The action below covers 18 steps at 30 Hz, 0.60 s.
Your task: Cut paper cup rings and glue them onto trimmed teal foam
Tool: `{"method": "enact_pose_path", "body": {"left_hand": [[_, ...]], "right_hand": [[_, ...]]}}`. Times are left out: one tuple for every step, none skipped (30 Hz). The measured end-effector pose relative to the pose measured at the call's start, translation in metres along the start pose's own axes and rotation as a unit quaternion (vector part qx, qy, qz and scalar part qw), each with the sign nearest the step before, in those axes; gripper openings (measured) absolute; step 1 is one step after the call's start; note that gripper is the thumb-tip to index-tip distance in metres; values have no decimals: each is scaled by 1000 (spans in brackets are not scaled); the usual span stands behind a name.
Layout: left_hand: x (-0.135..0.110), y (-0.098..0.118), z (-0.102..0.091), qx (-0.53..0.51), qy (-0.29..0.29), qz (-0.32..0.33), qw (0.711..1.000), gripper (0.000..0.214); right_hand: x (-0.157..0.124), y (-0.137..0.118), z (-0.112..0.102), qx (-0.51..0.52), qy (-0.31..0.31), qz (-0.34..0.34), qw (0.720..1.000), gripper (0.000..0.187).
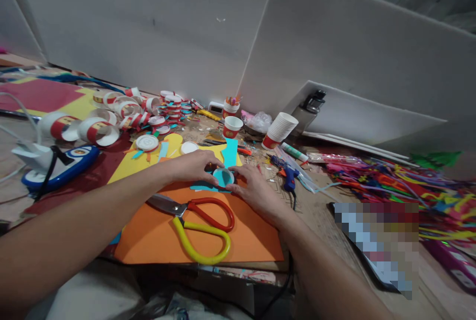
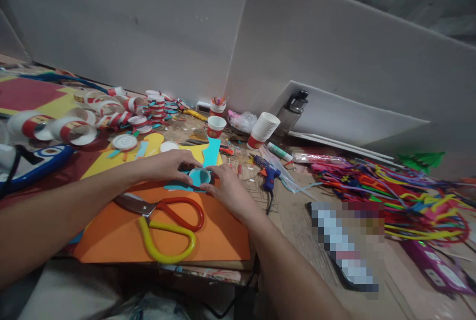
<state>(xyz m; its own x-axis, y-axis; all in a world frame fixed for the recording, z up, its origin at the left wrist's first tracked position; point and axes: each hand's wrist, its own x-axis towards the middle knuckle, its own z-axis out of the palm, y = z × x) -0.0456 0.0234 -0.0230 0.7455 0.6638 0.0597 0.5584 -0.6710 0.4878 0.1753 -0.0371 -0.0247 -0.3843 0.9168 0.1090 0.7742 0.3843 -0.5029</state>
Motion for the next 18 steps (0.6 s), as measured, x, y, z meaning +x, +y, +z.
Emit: {"method": "enact_pose_path", "body": {"left_hand": [[0, 0, 0, -2, -1, 6, 1000, 43], [0, 1, 0, -4, -3, 11, 1000, 42], [0, 1, 0, -6, -4, 14, 1000, 41], [0, 1, 0, -7, -5, 15, 1000, 41], [0, 2, 0, -9, -6, 16, 1000, 40], [0, 1, 0, -12, -7, 17, 1000, 40], [0, 1, 0, -15, -7, 16, 1000, 40], [0, 1, 1, -19, -7, 14, 1000, 40], [0, 0, 1, -22, -8, 11, 1000, 40], [0, -1, 1, -25, -9, 8, 1000, 41], [0, -1, 2, -27, -11, 6, 1000, 41], [0, -2, 2, -29, -11, 4, 1000, 41], [0, -2, 3, -30, -11, 0, 999, 42], [0, -2, 3, -30, -10, -5, 999, 43], [0, -2, 3, -31, -9, -9, 999, 43], [0, -2, 4, -32, -8, -14, 999, 44], [0, -1, 4, -33, -8, -17, 999, 45], [0, -1, 4, -34, -7, -19, 999, 45]], "right_hand": [[0, 1, 0, 8, -5, 2, 1000, 38], [0, 2, -1, 11, -10, 8, 1000, 40], [0, 3, -2, 11, -13, 14, 1000, 42], [1, 4, -2, 8, -15, 20, 1000, 42], [1, 4, -3, 4, -18, 22, 1000, 42], [1, 3, -3, 0, -21, 21, 1000, 41], [1, 2, -4, -5, -23, 19, 1000, 41], [1, 2, -4, -8, -24, 19, 1000, 40], [1, 1, -5, -10, -23, 21, 999, 40], [0, 0, -5, -10, -22, 24, 999, 40], [0, -1, -5, -8, -20, 26, 999, 39], [0, -2, -5, -5, -19, 27, 999, 39], [0, -2, -5, -1, -17, 28, 999, 39], [0, -3, -5, 2, -15, 28, 1000, 39], [0, -3, -4, 6, -13, 27, 1000, 39], [0, -2, -4, 9, -12, 28, 999, 39], [0, -1, -3, 12, -11, 29, 999, 39], [0, 0, -3, 16, -12, 30, 999, 40]]}}
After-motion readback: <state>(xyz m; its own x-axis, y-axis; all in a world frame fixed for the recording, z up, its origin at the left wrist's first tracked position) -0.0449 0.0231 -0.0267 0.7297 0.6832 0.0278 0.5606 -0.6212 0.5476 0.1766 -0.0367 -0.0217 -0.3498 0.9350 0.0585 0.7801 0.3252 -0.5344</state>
